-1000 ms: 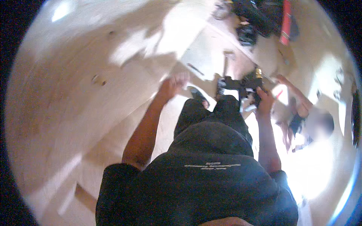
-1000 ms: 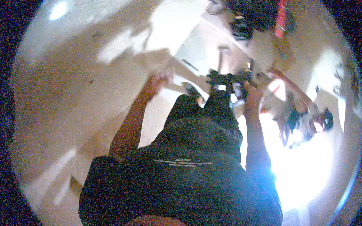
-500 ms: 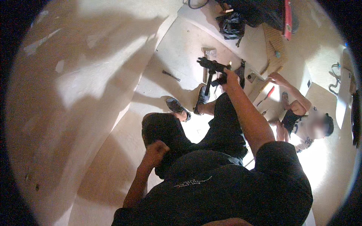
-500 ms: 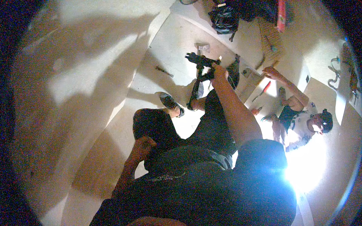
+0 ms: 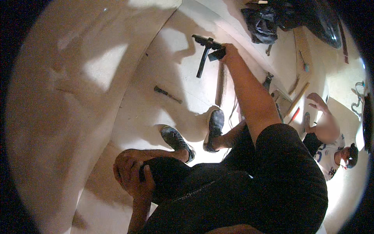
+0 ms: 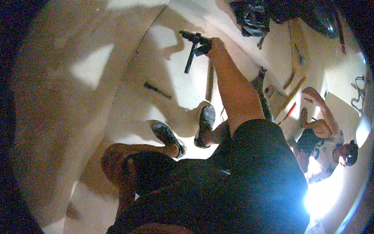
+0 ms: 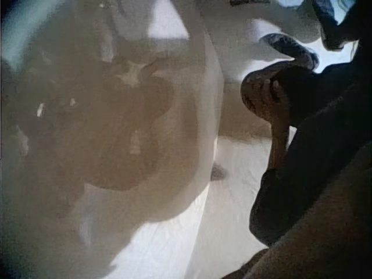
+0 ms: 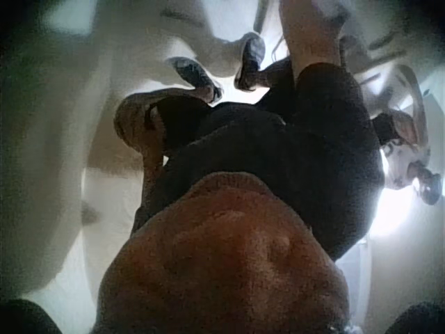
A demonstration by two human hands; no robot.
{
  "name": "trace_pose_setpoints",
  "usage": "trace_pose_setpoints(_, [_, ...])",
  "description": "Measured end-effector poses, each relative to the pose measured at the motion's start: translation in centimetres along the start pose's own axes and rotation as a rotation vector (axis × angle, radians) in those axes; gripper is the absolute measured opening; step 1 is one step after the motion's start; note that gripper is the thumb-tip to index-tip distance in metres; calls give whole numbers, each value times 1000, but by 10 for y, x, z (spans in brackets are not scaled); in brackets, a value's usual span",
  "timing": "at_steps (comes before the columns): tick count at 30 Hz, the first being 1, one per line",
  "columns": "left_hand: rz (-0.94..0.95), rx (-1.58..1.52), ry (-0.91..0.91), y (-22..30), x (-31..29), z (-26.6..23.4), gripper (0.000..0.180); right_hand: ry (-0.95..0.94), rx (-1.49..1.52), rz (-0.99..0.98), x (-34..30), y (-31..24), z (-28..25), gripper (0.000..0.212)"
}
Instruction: The person removes a plug from a wall pipe, scrapes the tiled wall around the opening with a hatchet, and applies sealant tape to the threaded connectors of a shower mixer valve.
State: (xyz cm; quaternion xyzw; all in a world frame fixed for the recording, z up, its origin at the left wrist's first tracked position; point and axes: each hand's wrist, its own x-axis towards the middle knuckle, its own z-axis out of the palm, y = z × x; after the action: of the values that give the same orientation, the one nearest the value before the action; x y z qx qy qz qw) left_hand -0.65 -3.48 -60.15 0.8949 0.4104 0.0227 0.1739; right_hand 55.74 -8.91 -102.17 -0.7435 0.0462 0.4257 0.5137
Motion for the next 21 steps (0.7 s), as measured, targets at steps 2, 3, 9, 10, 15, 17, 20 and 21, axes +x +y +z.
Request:
trace_pose_setpoints(2, [11, -57, 81, 0, 1, 26, 18, -25, -434, -333, 71, -26, -85, 16])
trace_pose_setpoints(3, [9, -49, 161, -7, 0, 33, 17, -78, -388, -280, 93, -20, -80, 16])
trace_pose_setpoints(9, [-128, 189, 215, -26, -19, 45, 18, 51, 435, 304, 14, -23, 49, 32])
trace_pose_setpoints(10, [-134, 171, 213, -25, -17, 45, 19, 114, 498, 321, -3, -37, 58, 36])
trace_pose_setpoints(15, [-3, -6, 290, -14, -2, 81, 17, 574, 474, -32, -12, -55, -105, 58])
trace_pose_setpoints(17, [-79, 123, 276, -24, -22, 59, 17, 649, -319, 104, -76, 7, 4, 70])
trace_pose_setpoints(20, [-26, 149, 327, -24, -10, 62, 15, 589, -828, 203, -112, 58, 3, 86])
trace_pose_setpoints(21, [-61, 158, 307, -15, -6, 52, 13, 572, -871, 208, -131, 58, 22, 75])
